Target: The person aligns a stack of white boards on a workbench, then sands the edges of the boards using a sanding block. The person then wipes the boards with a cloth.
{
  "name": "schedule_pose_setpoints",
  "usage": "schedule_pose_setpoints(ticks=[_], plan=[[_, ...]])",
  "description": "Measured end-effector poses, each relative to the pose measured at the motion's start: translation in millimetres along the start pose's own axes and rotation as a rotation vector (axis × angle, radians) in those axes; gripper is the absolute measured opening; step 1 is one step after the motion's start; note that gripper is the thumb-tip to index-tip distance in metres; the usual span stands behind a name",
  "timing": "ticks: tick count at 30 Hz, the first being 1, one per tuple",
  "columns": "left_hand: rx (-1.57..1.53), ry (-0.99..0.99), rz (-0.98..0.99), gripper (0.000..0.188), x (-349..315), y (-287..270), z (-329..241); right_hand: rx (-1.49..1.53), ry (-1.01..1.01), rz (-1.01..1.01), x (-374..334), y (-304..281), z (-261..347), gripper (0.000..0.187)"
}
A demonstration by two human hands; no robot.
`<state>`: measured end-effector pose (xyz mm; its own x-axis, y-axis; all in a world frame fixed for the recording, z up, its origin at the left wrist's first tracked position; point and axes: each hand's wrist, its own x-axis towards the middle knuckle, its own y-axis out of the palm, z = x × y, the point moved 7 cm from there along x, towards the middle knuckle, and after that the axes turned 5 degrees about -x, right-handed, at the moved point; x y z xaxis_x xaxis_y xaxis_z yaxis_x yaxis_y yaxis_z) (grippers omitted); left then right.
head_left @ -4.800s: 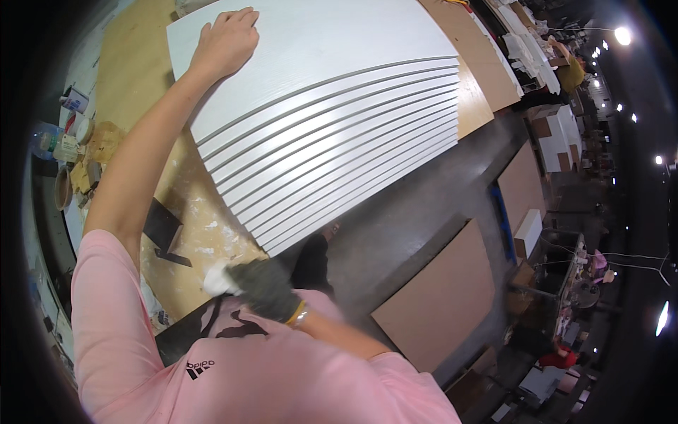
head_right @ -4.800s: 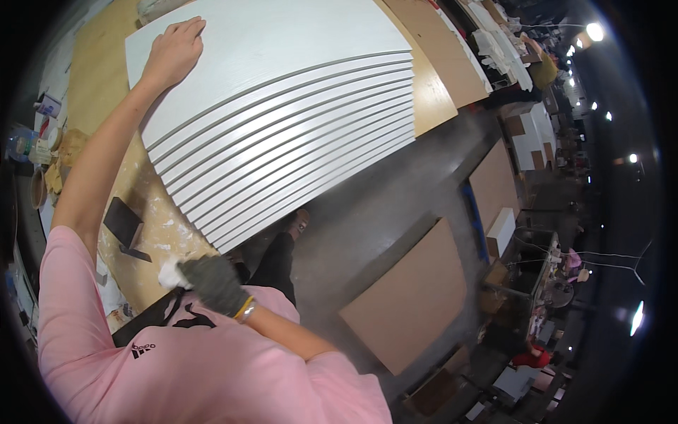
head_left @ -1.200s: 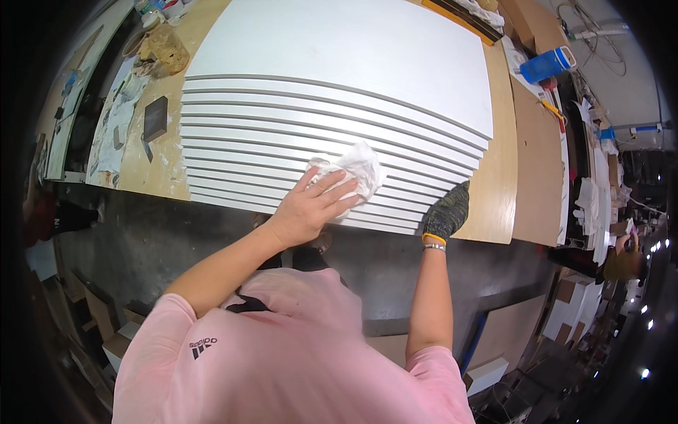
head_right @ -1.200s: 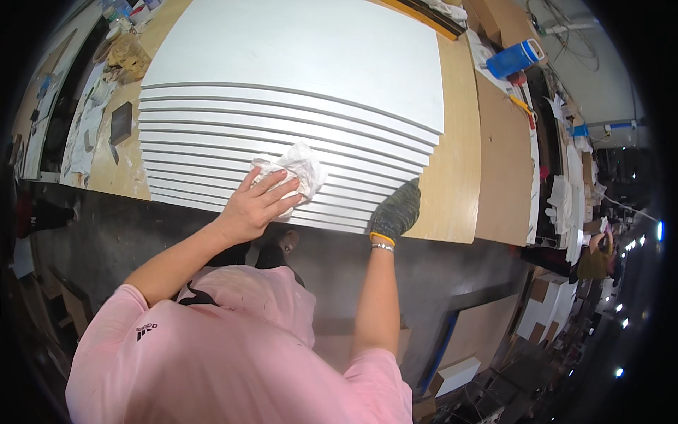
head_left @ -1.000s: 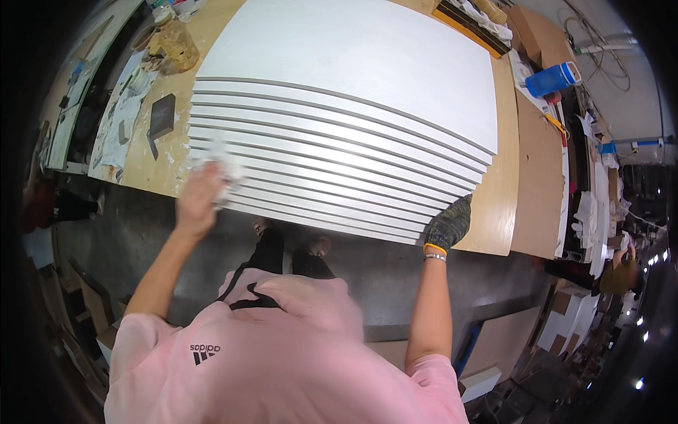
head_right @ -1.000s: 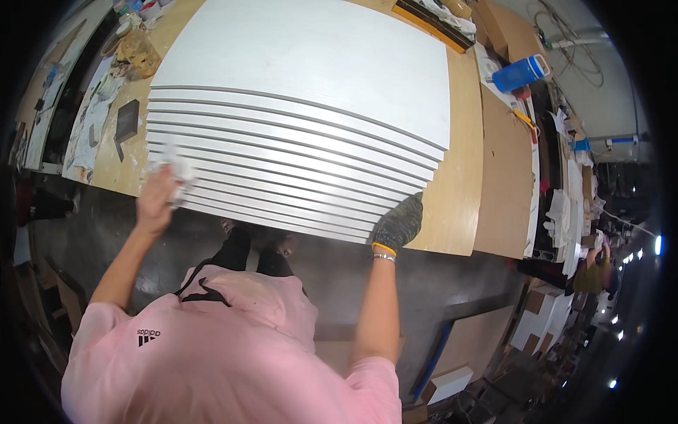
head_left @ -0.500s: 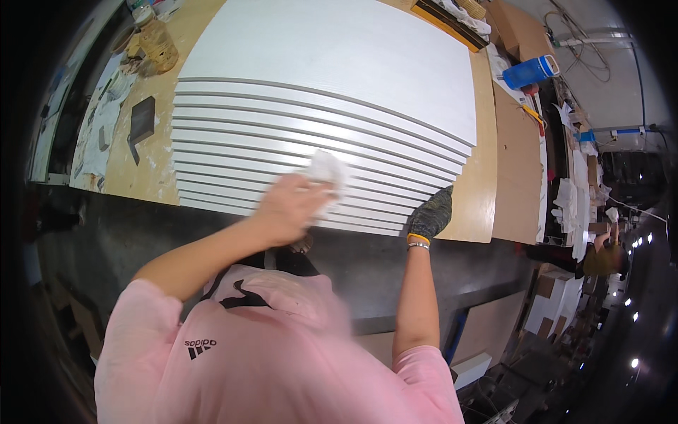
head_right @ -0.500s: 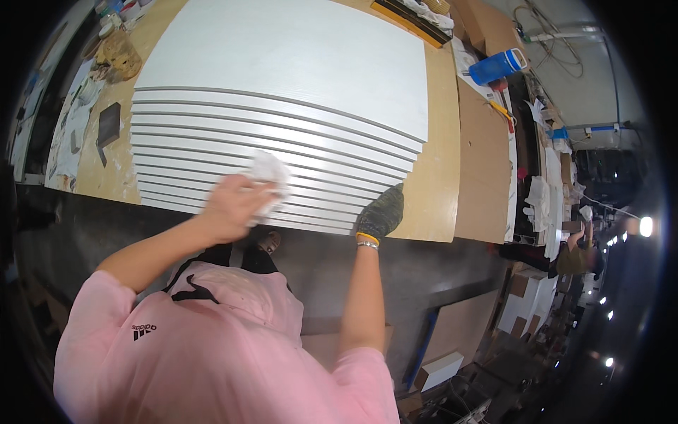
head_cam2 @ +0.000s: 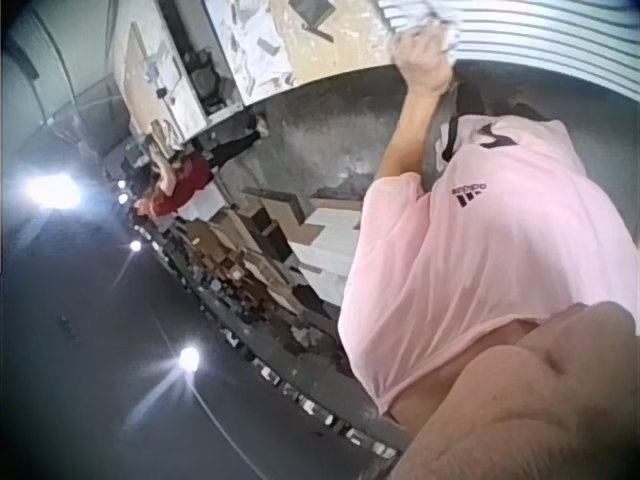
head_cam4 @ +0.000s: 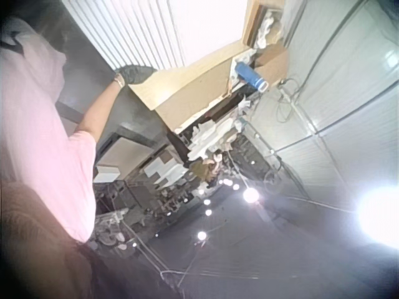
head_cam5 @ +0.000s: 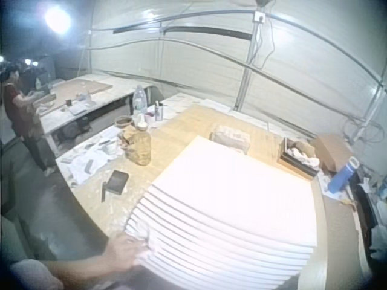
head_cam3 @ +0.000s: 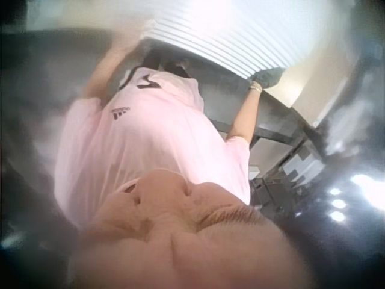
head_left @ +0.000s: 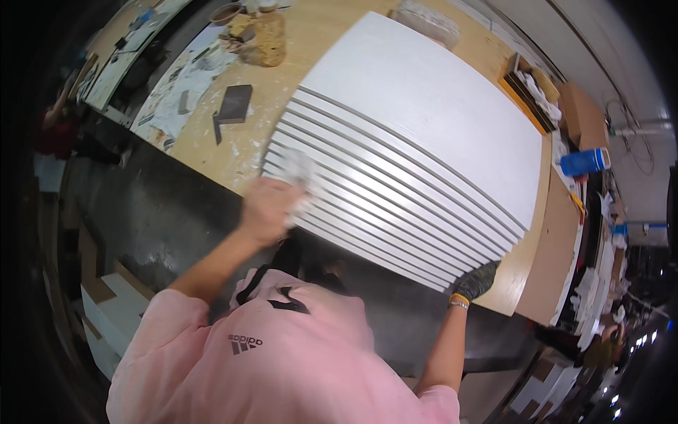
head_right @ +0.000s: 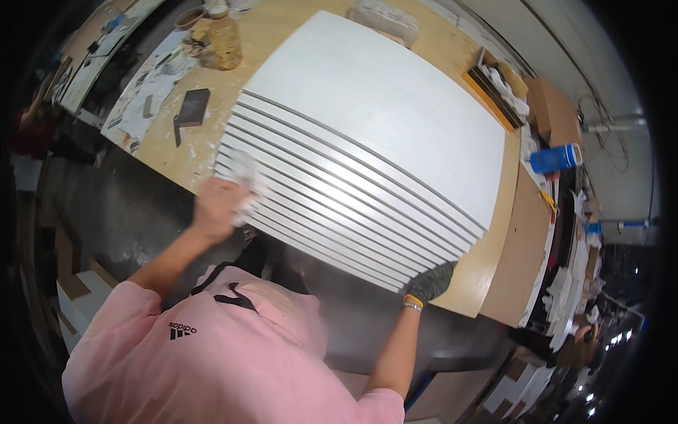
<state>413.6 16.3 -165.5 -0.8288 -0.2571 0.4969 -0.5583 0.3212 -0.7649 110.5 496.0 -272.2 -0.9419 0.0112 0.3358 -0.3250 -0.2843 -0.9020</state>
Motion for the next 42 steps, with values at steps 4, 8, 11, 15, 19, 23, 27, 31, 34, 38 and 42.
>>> schedule_pose_setpoints(ticks=[4,8,11,15,19,23,27,31,34,38,42], plan=[[0.214,-0.404,-0.281,0.03,-57.5,-98.8,100.9,-0.192,-0.038,0.012,2.6,-1.5,5.4,0.049],[-0.013,-0.529,-0.346,0.039,-49.9,-68.0,80.2,0.456,0.197,-0.009,4.5,-5.4,8.4,0.048],[-0.053,-0.362,-0.209,0.043,-31.9,-32.3,73.5,0.26,0.017,-0.043,11.6,-5.1,-6.5,0.043],[0.155,-0.482,-0.265,0.045,-33.4,-63.3,125.4,0.596,0.164,-0.077,10.5,-2.5,-11.1,0.042],[0.223,-0.442,-0.329,0.043,-11.1,-74.7,128.0,0.621,0.217,-0.07,9.7,-6.9,-5.0,0.043],[-0.301,-0.527,-0.383,0.026,-10.1,-54.9,123.2,0.737,0.23,-0.088,9.7,-7.3,-7.0,0.042],[-0.637,-0.639,-0.33,0.022,-8.3,-25.0,126.3,0.422,0.109,-0.086,10.3,-20.2,-6.8,0.04],[-0.575,-0.617,-0.297,0.022,-8.4,-8.9,130.4,1.187,0.602,0.12,12.4,-19.2,28.8,0.042],[-0.543,-0.611,-0.164,0.021,5.8,-1.1,124.2,0.804,0.375,-0.047,20.3,-33.5,41.2,0.042],[-0.567,-0.587,-0.16,0.018,12.0,-0.5,121.9,0.386,0.32,-0.005,39.9,1.9,-28.1,0.048],[-0.541,-0.49,-0.281,0.017,11.0,-5.4,126.5,-0.418,-0.081,-0.278,33.2,-7.7,-16.6,0.054]])
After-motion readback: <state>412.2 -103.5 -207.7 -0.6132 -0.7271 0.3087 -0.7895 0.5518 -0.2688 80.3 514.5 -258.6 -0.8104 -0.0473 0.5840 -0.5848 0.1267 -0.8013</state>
